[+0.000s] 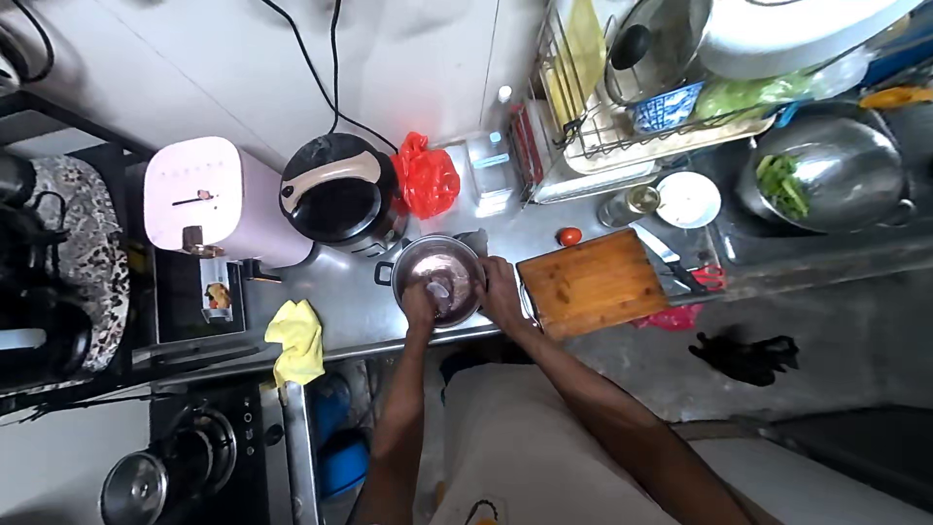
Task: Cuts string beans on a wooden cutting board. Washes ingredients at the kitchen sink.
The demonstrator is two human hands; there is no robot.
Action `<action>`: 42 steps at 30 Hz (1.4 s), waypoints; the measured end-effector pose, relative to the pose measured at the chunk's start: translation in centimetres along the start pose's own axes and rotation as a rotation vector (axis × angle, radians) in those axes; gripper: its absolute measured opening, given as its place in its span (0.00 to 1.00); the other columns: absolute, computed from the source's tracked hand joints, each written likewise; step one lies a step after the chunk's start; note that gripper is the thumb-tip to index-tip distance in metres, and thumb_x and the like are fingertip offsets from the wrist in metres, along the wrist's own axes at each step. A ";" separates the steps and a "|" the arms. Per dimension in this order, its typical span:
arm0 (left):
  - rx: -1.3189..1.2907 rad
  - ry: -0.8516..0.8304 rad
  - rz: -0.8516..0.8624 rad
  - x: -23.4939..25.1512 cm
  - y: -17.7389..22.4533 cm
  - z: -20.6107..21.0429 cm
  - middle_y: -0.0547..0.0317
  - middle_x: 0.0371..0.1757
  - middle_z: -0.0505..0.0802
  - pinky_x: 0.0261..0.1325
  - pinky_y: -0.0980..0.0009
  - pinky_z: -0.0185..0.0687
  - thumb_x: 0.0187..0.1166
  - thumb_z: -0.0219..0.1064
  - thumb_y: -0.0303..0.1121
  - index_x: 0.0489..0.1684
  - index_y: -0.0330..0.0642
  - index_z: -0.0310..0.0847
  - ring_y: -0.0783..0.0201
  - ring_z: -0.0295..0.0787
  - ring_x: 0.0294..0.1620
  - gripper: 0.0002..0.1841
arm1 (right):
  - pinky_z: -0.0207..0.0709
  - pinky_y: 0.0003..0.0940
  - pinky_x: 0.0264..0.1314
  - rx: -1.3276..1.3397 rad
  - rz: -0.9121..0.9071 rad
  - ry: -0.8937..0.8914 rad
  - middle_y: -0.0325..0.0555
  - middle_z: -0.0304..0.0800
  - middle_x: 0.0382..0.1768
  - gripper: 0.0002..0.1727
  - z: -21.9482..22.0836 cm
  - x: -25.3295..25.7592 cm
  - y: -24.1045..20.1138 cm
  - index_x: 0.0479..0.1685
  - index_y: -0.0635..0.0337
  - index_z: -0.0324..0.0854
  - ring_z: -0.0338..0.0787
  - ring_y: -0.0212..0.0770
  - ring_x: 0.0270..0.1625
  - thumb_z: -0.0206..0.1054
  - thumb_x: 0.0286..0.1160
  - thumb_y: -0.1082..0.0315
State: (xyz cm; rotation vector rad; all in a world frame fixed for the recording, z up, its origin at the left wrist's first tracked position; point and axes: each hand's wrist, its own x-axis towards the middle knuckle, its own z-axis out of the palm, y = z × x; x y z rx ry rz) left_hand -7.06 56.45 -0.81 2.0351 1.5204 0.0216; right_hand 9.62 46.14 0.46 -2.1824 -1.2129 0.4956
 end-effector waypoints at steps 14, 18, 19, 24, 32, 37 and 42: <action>-0.122 0.100 0.095 -0.6 -1.2 -1.1 0.43 0.63 0.90 0.70 0.46 0.83 0.77 0.65 0.24 0.60 0.36 0.85 0.46 0.89 0.64 0.15 | 0.82 0.65 0.42 0.017 0.363 -0.641 0.65 0.90 0.43 0.33 -0.1 6.0 1.6 0.73 0.58 0.75 0.91 0.63 0.39 0.77 0.66 0.58; -0.055 0.100 0.088 -0.8 -1.6 -1.8 0.42 0.64 0.90 0.67 0.45 0.84 0.78 0.65 0.27 0.62 0.35 0.83 0.43 0.89 0.63 0.16 | 0.82 0.52 0.31 0.096 0.440 -0.681 0.56 0.87 0.32 0.24 1.1 6.0 2.8 0.59 0.62 0.79 0.86 0.50 0.25 0.72 0.69 0.57; -0.018 0.099 0.101 -0.9 -1.8 -1.9 0.42 0.64 0.90 0.69 0.45 0.83 0.78 0.65 0.28 0.62 0.35 0.83 0.43 0.89 0.64 0.16 | 0.81 0.53 0.33 0.129 0.454 -0.677 0.58 0.87 0.34 0.23 1.1 5.8 2.8 0.60 0.63 0.79 0.86 0.51 0.27 0.73 0.70 0.58; 0.222 0.305 0.157 -1.3 -2.3 -1.2 0.45 0.90 0.66 0.85 0.23 0.40 0.65 0.76 0.34 0.52 0.47 0.90 0.37 0.49 0.93 0.16 | 0.81 0.56 0.39 0.134 0.474 -0.643 0.58 0.86 0.34 0.20 0.6 4.1 1.9 0.48 0.67 0.81 0.86 0.52 0.31 0.70 0.76 0.55; -0.153 0.363 0.020 -0.3 -3.2 -0.3 0.25 0.91 0.53 0.73 0.50 0.81 0.66 0.72 0.21 0.53 0.34 0.88 0.33 0.72 0.80 0.16 | 0.82 0.58 0.45 0.234 0.516 -0.595 0.59 0.89 0.42 0.22 0.6 2.1 2.4 0.55 0.64 0.82 0.90 0.54 0.40 0.69 0.76 0.54; -0.160 0.368 0.153 -2.6 0.4 -2.8 0.21 0.87 0.60 0.77 0.48 0.77 0.69 0.72 0.24 0.54 0.29 0.87 0.31 0.71 0.80 0.15 | 0.82 0.59 0.54 0.312 0.562 -0.573 0.61 0.88 0.50 0.24 -4.1 -0.7 1.7 0.63 0.66 0.79 0.90 0.56 0.48 0.68 0.77 0.55; -0.161 0.329 0.225 -6.7 7.2 -3.9 0.19 0.86 0.59 0.78 0.45 0.74 0.67 0.73 0.24 0.53 0.28 0.87 0.28 0.67 0.81 0.16 | 0.82 0.56 0.43 0.357 0.612 -0.524 0.58 0.87 0.42 0.20 -11.4 -3.7 3.1 0.56 0.63 0.81 0.89 0.53 0.38 0.68 0.77 0.56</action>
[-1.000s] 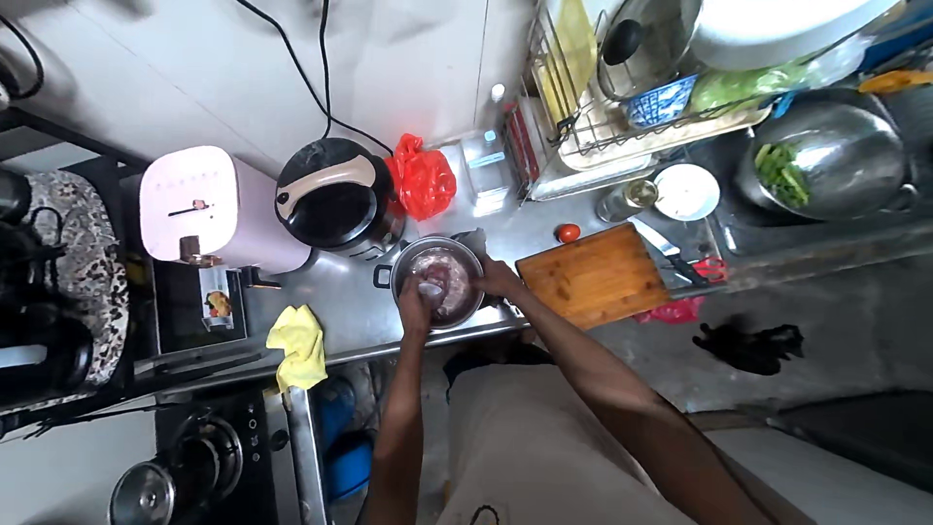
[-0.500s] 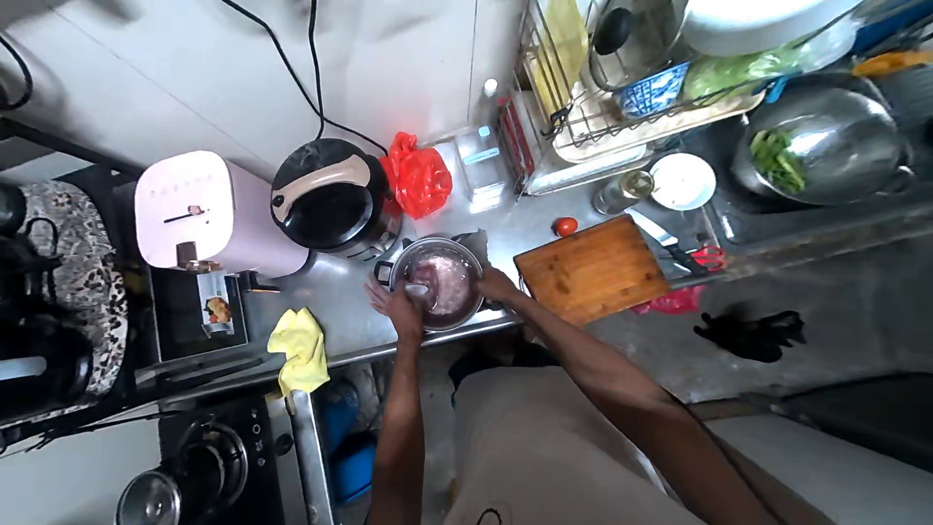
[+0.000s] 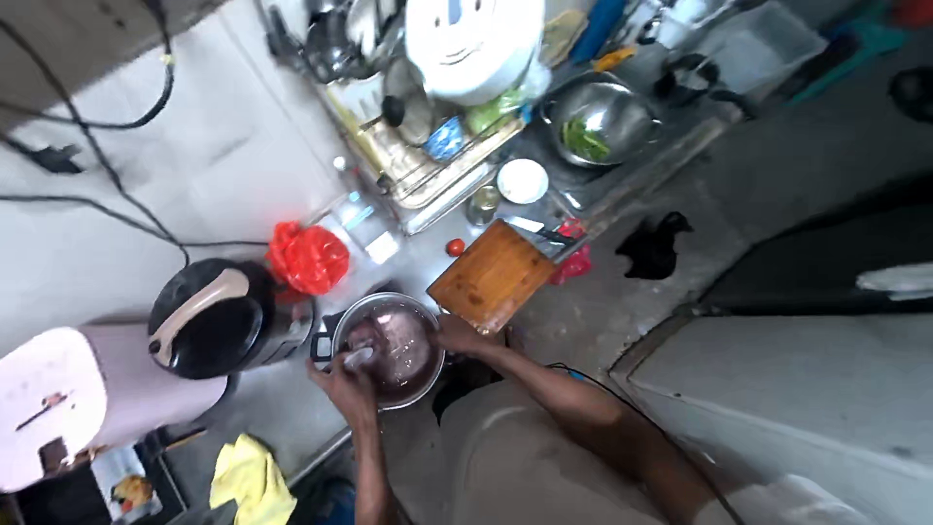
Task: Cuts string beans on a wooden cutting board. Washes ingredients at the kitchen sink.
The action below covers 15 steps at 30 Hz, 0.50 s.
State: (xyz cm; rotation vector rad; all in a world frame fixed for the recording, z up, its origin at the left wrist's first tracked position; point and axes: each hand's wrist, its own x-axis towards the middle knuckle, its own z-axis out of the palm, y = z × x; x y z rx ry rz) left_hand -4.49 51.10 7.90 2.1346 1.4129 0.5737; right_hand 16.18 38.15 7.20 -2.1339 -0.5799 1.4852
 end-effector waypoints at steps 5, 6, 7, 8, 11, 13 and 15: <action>-0.056 -0.045 0.077 -3.0 7.5 3.9 0.21 0.85 0.59 0.74 0.46 0.75 0.66 0.72 0.25 0.48 0.32 0.88 0.31 0.68 0.78 0.12 | 0.82 0.54 0.40 0.066 0.001 0.069 0.54 0.88 0.37 0.17 -6.9 -4.4 5.7 0.49 0.61 0.84 0.88 0.50 0.34 0.67 0.78 0.54; -0.065 -0.065 0.092 -3.8 9.2 5.1 0.21 0.85 0.60 0.75 0.45 0.74 0.67 0.72 0.25 0.47 0.32 0.88 0.30 0.68 0.78 0.12 | 0.82 0.54 0.40 0.096 0.009 0.089 0.54 0.88 0.37 0.17 -8.3 -5.1 7.4 0.50 0.61 0.85 0.88 0.49 0.34 0.67 0.78 0.55; -0.076 -0.087 0.111 -4.5 10.8 6.4 0.21 0.84 0.61 0.74 0.45 0.74 0.67 0.73 0.26 0.47 0.33 0.88 0.30 0.69 0.78 0.12 | 0.82 0.53 0.39 0.137 0.015 0.106 0.54 0.88 0.37 0.17 -9.8 -5.9 9.2 0.51 0.61 0.85 0.88 0.49 0.33 0.67 0.77 0.56; -0.091 -0.110 0.131 -5.3 12.4 7.8 0.21 0.84 0.61 0.74 0.44 0.75 0.66 0.73 0.27 0.47 0.35 0.89 0.30 0.68 0.78 0.12 | 0.82 0.51 0.37 0.178 0.027 0.122 0.53 0.88 0.38 0.17 -11.4 -6.7 11.1 0.52 0.61 0.85 0.87 0.47 0.32 0.68 0.77 0.56; -0.188 -0.164 0.176 -7.5 17.3 12.9 0.21 0.82 0.64 0.79 0.43 0.69 0.65 0.75 0.29 0.43 0.38 0.90 0.30 0.62 0.82 0.10 | 0.78 0.41 0.30 0.256 0.077 0.146 0.48 0.84 0.32 0.15 -17.1 -9.2 16.0 0.49 0.60 0.83 0.81 0.40 0.25 0.68 0.79 0.57; -0.279 -0.198 0.171 -9.1 20.8 16.6 0.22 0.81 0.67 0.80 0.45 0.69 0.64 0.75 0.25 0.43 0.36 0.89 0.32 0.63 0.83 0.10 | 0.74 0.37 0.27 0.287 0.098 0.146 0.45 0.81 0.28 0.13 -21.1 -10.1 19.6 0.47 0.61 0.82 0.77 0.37 0.22 0.67 0.80 0.59; -0.332 -0.258 0.114 -10.8 24.6 20.2 0.25 0.80 0.70 0.80 0.46 0.70 0.65 0.73 0.22 0.43 0.36 0.90 0.35 0.67 0.82 0.09 | 0.75 0.38 0.29 0.304 0.104 0.150 0.47 0.83 0.31 0.14 -25.4 -10.5 23.0 0.50 0.62 0.82 0.78 0.38 0.25 0.68 0.80 0.59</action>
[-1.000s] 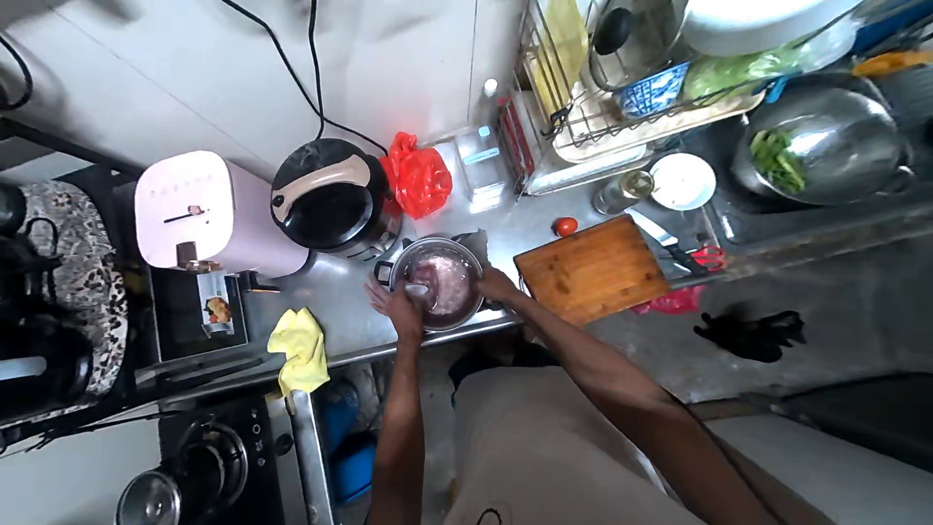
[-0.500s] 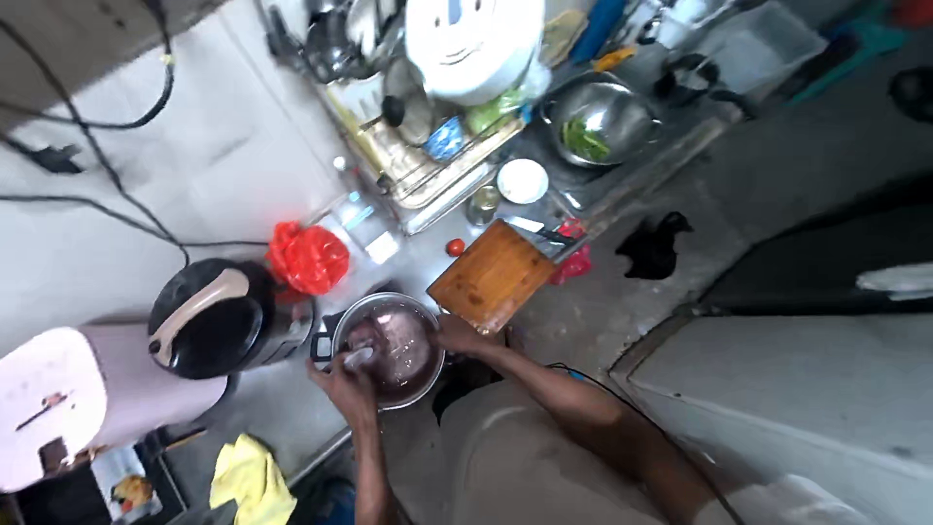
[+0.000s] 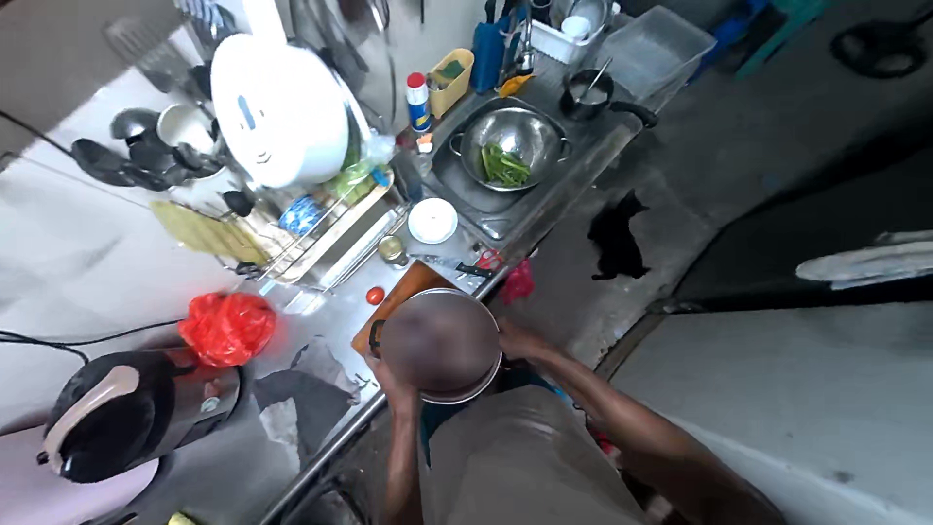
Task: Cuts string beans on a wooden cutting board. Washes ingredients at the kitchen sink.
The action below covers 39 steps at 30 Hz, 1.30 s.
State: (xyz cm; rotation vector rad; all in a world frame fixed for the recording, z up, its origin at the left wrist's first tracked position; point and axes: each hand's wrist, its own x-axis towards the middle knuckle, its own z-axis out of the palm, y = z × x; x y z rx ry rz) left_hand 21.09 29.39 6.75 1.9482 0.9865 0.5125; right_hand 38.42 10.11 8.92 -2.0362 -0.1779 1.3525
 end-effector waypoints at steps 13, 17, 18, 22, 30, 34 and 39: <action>-0.026 -0.039 -0.080 5.6 10.2 19.6 0.27 0.70 0.78 0.76 0.51 0.74 0.67 0.74 0.25 0.41 0.38 0.92 0.39 0.73 0.75 0.08 | 0.64 0.28 0.25 -0.053 0.031 -0.033 0.39 0.76 0.28 0.13 -22.8 6.6 1.8 0.50 0.62 0.80 0.69 0.30 0.22 0.69 0.80 0.61; 0.023 -0.050 -0.097 8.8 11.8 21.9 0.34 0.60 0.83 0.70 0.52 0.77 0.68 0.73 0.25 0.42 0.40 0.93 0.44 0.79 0.65 0.08 | 0.64 0.28 0.25 -0.035 0.041 -0.060 0.39 0.76 0.29 0.13 -25.3 9.8 2.0 0.52 0.60 0.81 0.68 0.30 0.22 0.69 0.77 0.62; 0.036 -0.048 -0.105 9.5 12.1 22.4 0.34 0.60 0.83 0.69 0.52 0.78 0.67 0.73 0.25 0.42 0.41 0.93 0.44 0.79 0.65 0.08 | 0.65 0.29 0.25 -0.032 0.037 -0.070 0.39 0.76 0.28 0.13 -25.8 10.8 2.1 0.52 0.60 0.82 0.69 0.30 0.22 0.69 0.76 0.61; 0.121 -0.032 -0.145 12.3 13.8 24.0 0.34 0.60 0.84 0.68 0.53 0.80 0.65 0.74 0.25 0.42 0.42 0.93 0.44 0.80 0.65 0.09 | 0.65 0.31 0.23 -0.012 0.044 -0.118 0.39 0.78 0.27 0.12 -28.1 14.2 1.8 0.46 0.60 0.83 0.70 0.31 0.21 0.71 0.72 0.62; 0.310 -0.047 -0.381 16.9 19.0 27.8 0.32 0.68 0.82 0.71 0.49 0.80 0.69 0.72 0.26 0.44 0.38 0.93 0.42 0.80 0.70 0.09 | 0.65 0.27 0.18 0.029 0.111 -0.351 0.36 0.79 0.20 0.04 -33.9 19.8 -0.5 0.37 0.56 0.81 0.73 0.29 0.17 0.68 0.70 0.66; 0.361 -0.084 -0.436 18.4 20.6 29.2 0.36 0.62 0.87 0.71 0.46 0.79 0.70 0.73 0.28 0.46 0.39 0.94 0.41 0.81 0.69 0.10 | 0.66 0.27 0.20 -0.027 0.160 -0.413 0.37 0.80 0.22 0.05 -35.9 21.6 -1.3 0.38 0.56 0.81 0.74 0.30 0.19 0.66 0.72 0.65; 0.435 -0.111 -0.538 19.6 22.1 30.3 0.34 0.66 0.85 0.70 0.46 0.81 0.69 0.74 0.29 0.49 0.39 0.93 0.40 0.81 0.69 0.12 | 0.69 0.27 0.21 -0.003 0.228 -0.468 0.38 0.82 0.24 0.07 -37.2 23.0 -1.8 0.44 0.56 0.81 0.77 0.31 0.20 0.66 0.72 0.65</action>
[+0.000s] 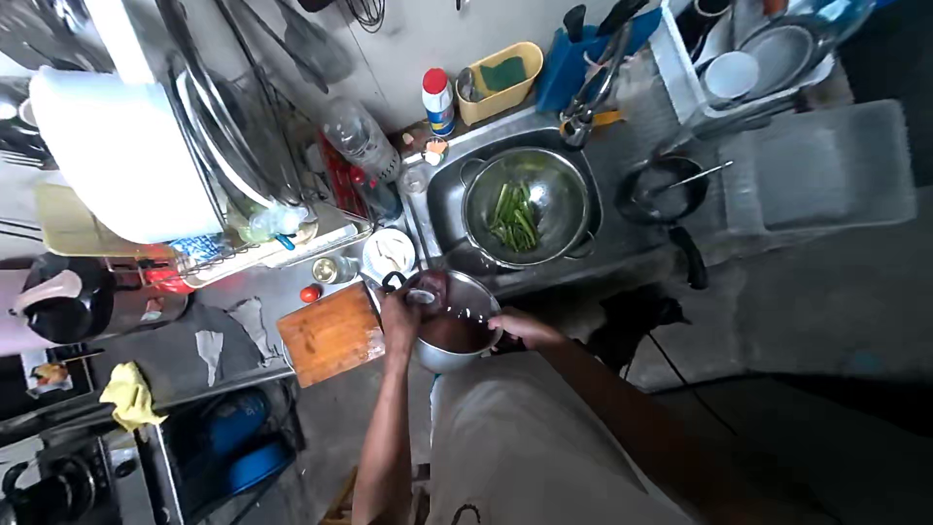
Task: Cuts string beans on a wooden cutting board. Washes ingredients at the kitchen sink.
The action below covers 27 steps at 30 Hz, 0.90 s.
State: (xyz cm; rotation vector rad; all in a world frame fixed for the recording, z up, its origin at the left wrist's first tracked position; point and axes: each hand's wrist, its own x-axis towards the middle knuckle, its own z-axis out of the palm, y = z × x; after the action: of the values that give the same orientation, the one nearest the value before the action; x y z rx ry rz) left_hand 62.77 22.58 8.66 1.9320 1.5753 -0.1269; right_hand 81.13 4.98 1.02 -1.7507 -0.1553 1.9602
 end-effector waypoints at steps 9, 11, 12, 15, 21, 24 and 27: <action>0.028 0.022 -0.073 -0.2 0.0 0.0 0.34 0.68 0.84 0.71 0.45 0.81 0.67 0.75 0.30 0.50 0.41 0.93 0.40 0.82 0.69 0.13 | 0.73 0.28 0.22 0.013 0.030 -0.039 0.41 0.84 0.26 0.09 -0.1 0.6 -0.7 0.48 0.58 0.80 0.80 0.33 0.21 0.66 0.73 0.66; 0.029 0.022 -0.087 -0.2 0.0 -0.2 0.34 0.68 0.84 0.70 0.45 0.81 0.66 0.75 0.30 0.49 0.41 0.94 0.40 0.81 0.70 0.13 | 0.72 0.27 0.22 -0.002 0.033 -0.040 0.41 0.84 0.27 0.10 0.1 0.8 -0.8 0.50 0.58 0.80 0.80 0.32 0.21 0.66 0.73 0.66; 0.035 0.018 -0.094 -0.2 0.0 -0.2 0.35 0.68 0.84 0.70 0.45 0.81 0.66 0.75 0.29 0.49 0.41 0.94 0.40 0.82 0.70 0.13 | 0.70 0.26 0.22 -0.010 0.036 -0.040 0.40 0.83 0.27 0.10 0.2 0.8 -0.9 0.49 0.57 0.80 0.78 0.31 0.21 0.66 0.74 0.65; 0.044 0.006 -0.101 -0.2 0.2 -0.6 0.35 0.66 0.85 0.69 0.44 0.81 0.68 0.74 0.29 0.49 0.41 0.94 0.40 0.82 0.68 0.12 | 0.69 0.26 0.21 -0.011 0.043 -0.041 0.41 0.85 0.28 0.10 0.4 0.9 -0.8 0.51 0.57 0.80 0.80 0.31 0.22 0.66 0.75 0.64; 0.082 -0.040 -0.118 0.1 1.1 -0.8 0.35 0.61 0.89 0.71 0.42 0.79 0.73 0.71 0.31 0.44 0.38 0.93 0.38 0.82 0.69 0.09 | 0.70 0.27 0.25 -0.045 0.059 -0.042 0.41 0.87 0.32 0.12 0.2 1.2 -0.6 0.53 0.55 0.81 0.82 0.32 0.26 0.64 0.78 0.61; 0.084 -0.051 -0.146 0.0 1.9 -0.8 0.33 0.69 0.83 0.71 0.44 0.79 0.72 0.73 0.31 0.45 0.38 0.93 0.37 0.80 0.72 0.09 | 0.73 0.27 0.26 -0.017 0.061 -0.057 0.43 0.89 0.34 0.12 0.0 1.4 -0.4 0.54 0.57 0.80 0.85 0.33 0.28 0.62 0.81 0.62; 0.103 -0.083 -0.178 0.0 2.9 -0.9 0.33 0.69 0.84 0.71 0.43 0.80 0.72 0.73 0.31 0.47 0.38 0.92 0.37 0.80 0.72 0.10 | 0.75 0.28 0.27 0.008 0.079 -0.067 0.44 0.90 0.34 0.12 -0.2 1.5 -0.3 0.56 0.57 0.81 0.87 0.34 0.28 0.60 0.84 0.61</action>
State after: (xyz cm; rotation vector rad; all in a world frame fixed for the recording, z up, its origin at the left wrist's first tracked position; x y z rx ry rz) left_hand 65.15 22.82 10.55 1.8351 1.7123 -0.3650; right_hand 81.29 5.85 -0.28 -1.7110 -0.1028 2.0749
